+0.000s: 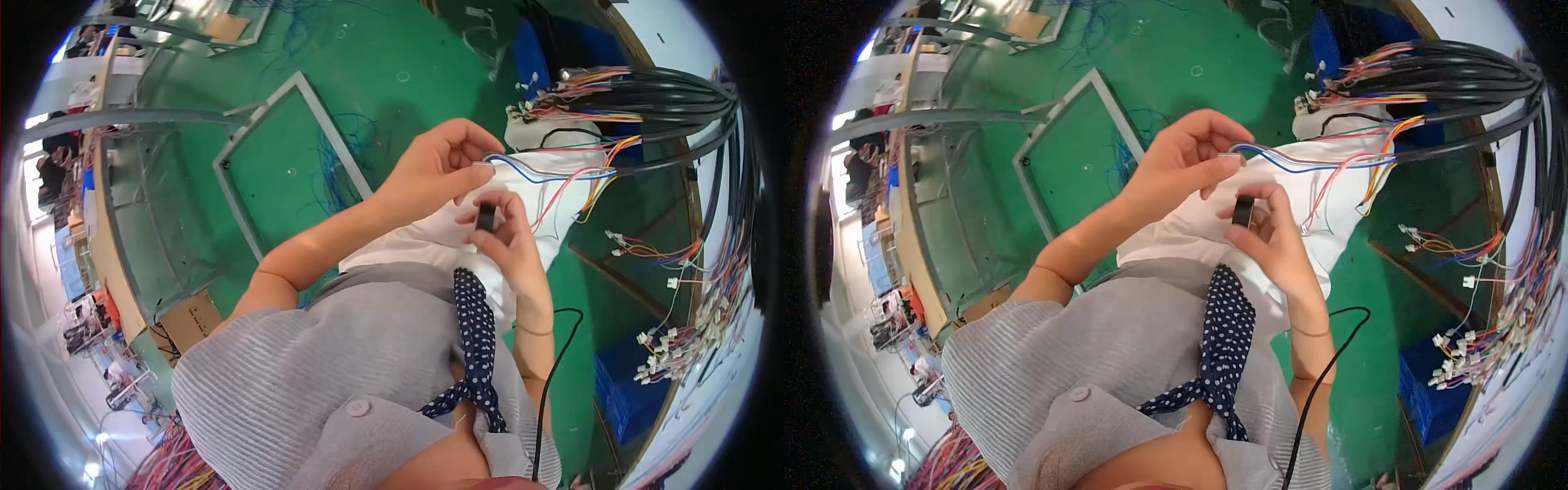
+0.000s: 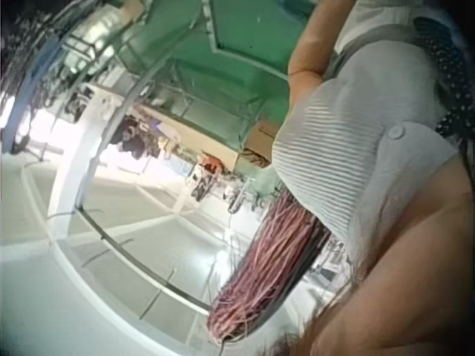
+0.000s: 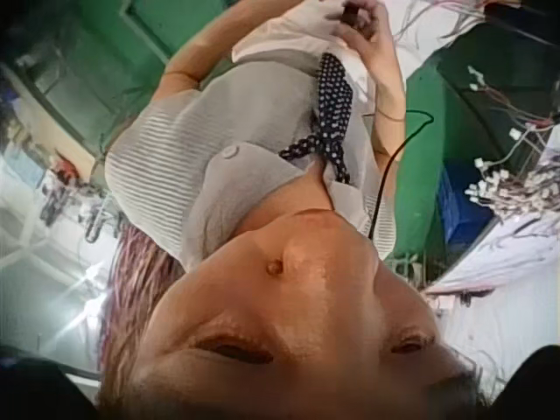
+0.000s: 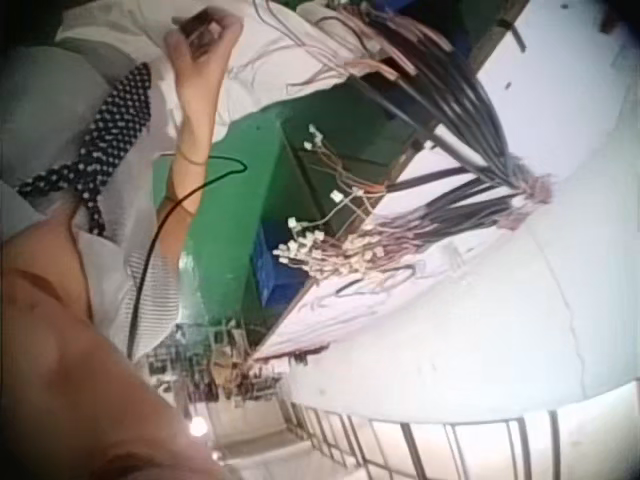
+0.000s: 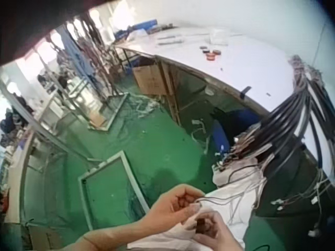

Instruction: Wrap electrical tape around bundles of wires at a manual assembly station.

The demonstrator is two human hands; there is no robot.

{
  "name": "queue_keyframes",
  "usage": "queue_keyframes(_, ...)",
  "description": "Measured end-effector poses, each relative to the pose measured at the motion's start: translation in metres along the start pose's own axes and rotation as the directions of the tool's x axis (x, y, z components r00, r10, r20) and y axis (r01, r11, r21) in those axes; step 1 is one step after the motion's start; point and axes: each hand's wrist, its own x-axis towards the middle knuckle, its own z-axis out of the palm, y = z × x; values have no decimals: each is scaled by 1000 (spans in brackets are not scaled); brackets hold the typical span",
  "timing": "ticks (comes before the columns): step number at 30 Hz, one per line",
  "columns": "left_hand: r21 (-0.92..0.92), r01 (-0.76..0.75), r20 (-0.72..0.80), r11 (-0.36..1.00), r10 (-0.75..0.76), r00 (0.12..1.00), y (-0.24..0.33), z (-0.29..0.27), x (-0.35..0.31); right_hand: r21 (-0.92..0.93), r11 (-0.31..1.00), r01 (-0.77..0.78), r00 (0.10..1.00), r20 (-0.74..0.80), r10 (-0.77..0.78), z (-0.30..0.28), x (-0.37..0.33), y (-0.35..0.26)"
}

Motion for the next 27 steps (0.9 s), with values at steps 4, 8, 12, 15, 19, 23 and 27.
queue_keyframes(4,-51,-25,14,998,25,1000,8,5,-7,119,993,13,988,-154,6,-10,11,-1)
queue_keyframes(8,-45,-9,-5,999,8,1000,10,8,-17,68,981,184,969,-183,-169,-13,19,-2)
queue_keyframes(12,-96,55,-3,994,-56,998,7,7,-22,207,947,246,964,-158,-216,-4,26,-8)
queue_keyframes(15,-118,94,-3,989,-95,995,5,7,-23,147,956,252,965,-108,-238,-7,26,-8)
queue_keyframes(19,-80,81,-15,994,-82,997,1,9,-24,70,959,274,958,-110,-265,-9,25,-8)
queue_keyframes(23,-59,104,-27,993,-106,994,-1,9,-24,26,948,318,943,-108,-314,-10,22,-8)
queue_keyframes(27,20,87,-27,996,-87,996,-2,11,-22,-10,939,344,935,-90,-343,-12,21,-8)
